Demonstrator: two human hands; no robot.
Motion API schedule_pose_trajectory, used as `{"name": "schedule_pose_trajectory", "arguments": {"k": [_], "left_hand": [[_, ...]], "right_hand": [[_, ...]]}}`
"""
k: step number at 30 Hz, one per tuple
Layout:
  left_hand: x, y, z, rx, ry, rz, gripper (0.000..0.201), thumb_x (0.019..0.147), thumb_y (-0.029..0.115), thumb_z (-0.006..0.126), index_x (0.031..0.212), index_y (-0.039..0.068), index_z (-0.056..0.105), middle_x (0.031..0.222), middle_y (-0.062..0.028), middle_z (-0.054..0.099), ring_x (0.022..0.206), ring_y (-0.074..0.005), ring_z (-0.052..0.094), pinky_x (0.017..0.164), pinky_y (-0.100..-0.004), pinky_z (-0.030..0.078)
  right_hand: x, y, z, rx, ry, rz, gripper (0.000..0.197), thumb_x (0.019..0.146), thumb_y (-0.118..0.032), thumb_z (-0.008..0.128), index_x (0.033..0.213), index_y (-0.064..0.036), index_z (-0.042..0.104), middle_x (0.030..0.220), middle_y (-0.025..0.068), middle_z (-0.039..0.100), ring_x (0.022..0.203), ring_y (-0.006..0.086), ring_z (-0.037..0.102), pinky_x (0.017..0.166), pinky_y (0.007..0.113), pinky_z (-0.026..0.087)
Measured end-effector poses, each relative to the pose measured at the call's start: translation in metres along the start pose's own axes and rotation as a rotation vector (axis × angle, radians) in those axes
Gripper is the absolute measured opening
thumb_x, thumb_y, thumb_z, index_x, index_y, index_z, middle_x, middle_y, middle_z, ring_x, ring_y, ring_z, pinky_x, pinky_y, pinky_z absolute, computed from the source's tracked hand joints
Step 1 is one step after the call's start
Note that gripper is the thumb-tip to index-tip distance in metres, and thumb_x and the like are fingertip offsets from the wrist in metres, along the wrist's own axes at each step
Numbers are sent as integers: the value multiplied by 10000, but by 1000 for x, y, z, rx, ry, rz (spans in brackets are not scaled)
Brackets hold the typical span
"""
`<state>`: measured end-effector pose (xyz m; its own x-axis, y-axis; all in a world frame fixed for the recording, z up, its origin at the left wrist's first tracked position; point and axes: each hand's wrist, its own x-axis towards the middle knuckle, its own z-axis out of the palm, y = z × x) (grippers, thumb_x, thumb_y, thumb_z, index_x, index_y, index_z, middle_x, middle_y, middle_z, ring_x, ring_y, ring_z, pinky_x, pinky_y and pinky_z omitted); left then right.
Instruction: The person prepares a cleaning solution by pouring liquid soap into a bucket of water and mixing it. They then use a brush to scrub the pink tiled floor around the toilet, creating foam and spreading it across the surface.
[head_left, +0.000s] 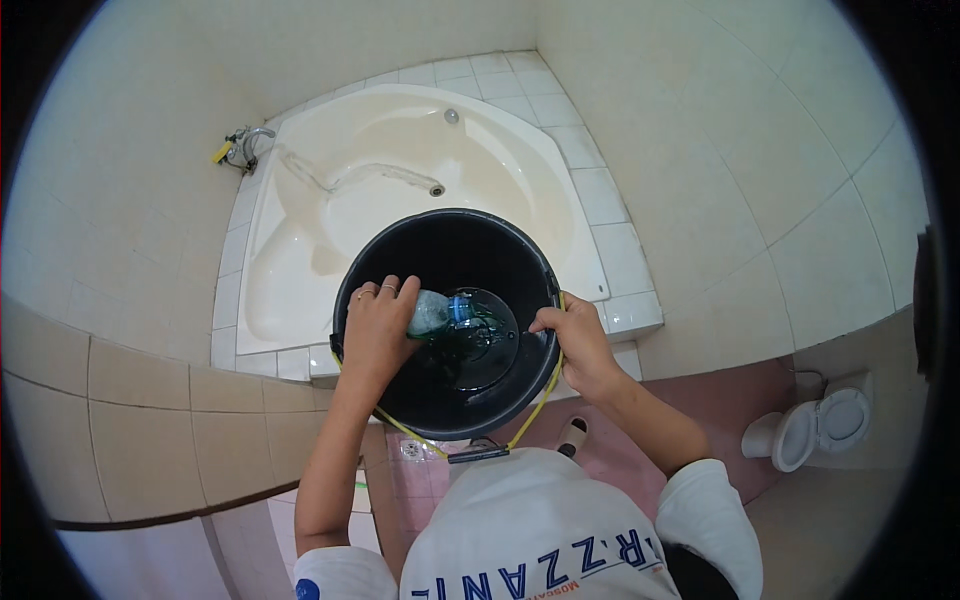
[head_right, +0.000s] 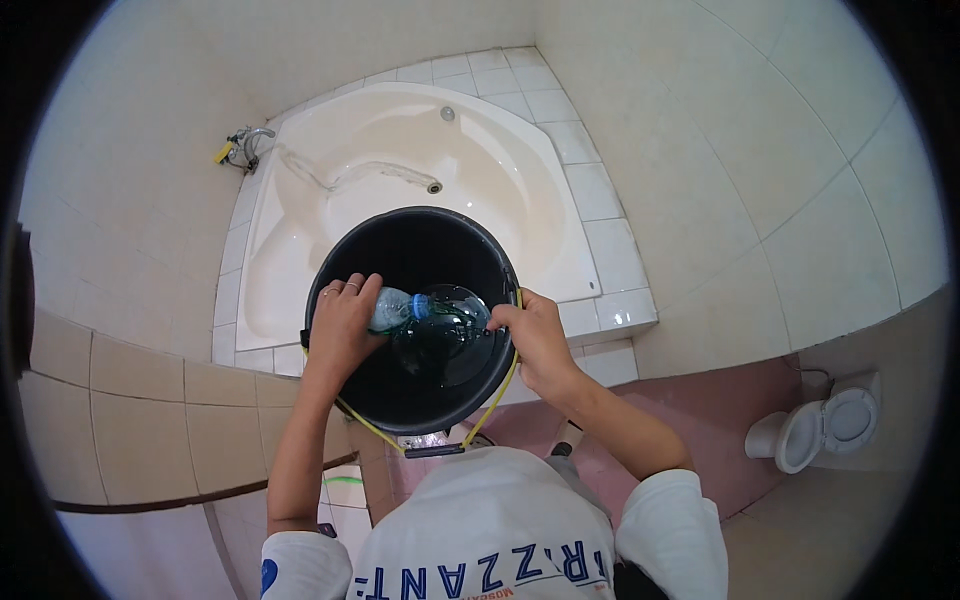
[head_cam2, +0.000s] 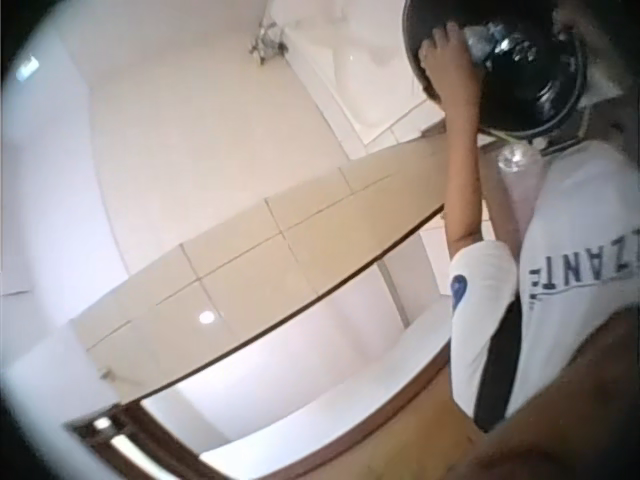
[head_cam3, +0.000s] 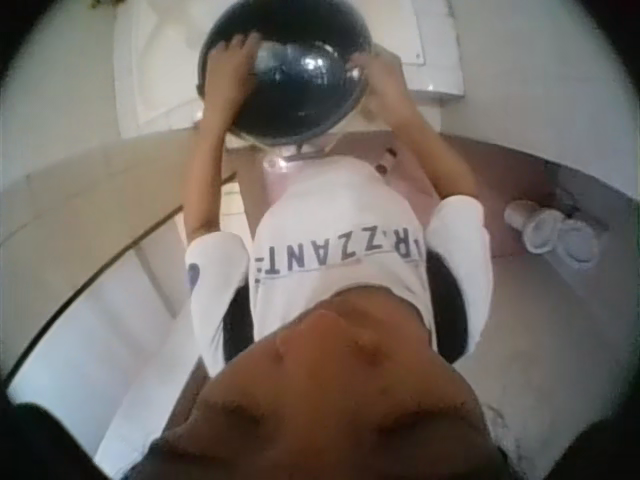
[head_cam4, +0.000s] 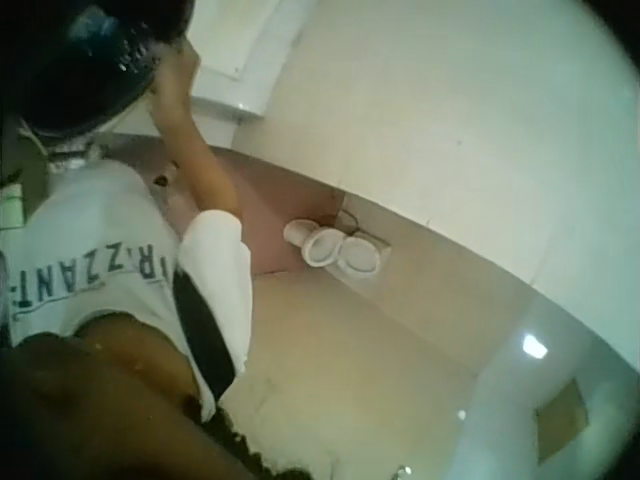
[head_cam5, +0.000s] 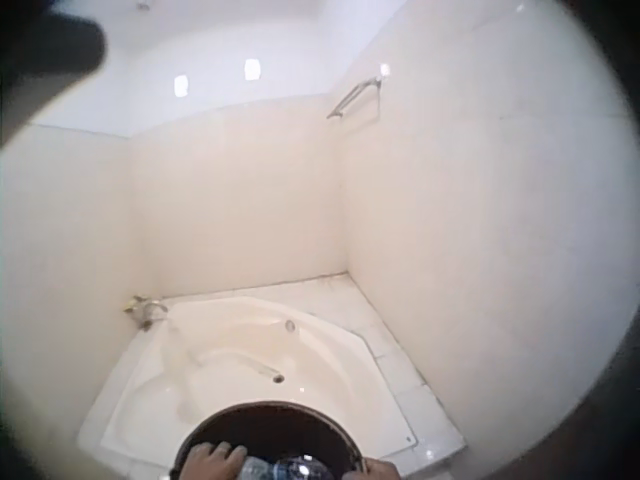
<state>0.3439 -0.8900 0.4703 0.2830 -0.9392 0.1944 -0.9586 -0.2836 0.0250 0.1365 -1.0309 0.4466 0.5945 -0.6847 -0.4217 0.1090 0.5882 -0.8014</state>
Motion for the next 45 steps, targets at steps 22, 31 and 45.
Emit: {"name": "schedule_pose_trajectory", "arguments": {"k": [22,31,45], "left_hand": [[102,253,79,-660,-43,105,593,567,114,809,1085,58,528,995,-159,612,952,-367,593,844,-432,473],[126,266,75,-1202,-22,-73,458,713,122,790,1060,34,505,938,-72,621,887,-158,602,805,-288,475],[37,225,134,-1261,161,-528,485,729,33,787,1142,34,531,1117,-79,603,1012,-166,576,905,-306,467]], "right_hand": [[-51,-61,-269,63,291,-108,151,691,71,549,818,8,602,726,51,606,626,127,576,568,255,475],[-14,-38,-328,189,453,-145,172,670,74,550,819,-6,586,745,50,604,660,150,587,603,278,494],[132,56,-389,298,583,-221,248,624,53,562,846,-49,609,750,20,597,653,148,575,554,267,461]]}}
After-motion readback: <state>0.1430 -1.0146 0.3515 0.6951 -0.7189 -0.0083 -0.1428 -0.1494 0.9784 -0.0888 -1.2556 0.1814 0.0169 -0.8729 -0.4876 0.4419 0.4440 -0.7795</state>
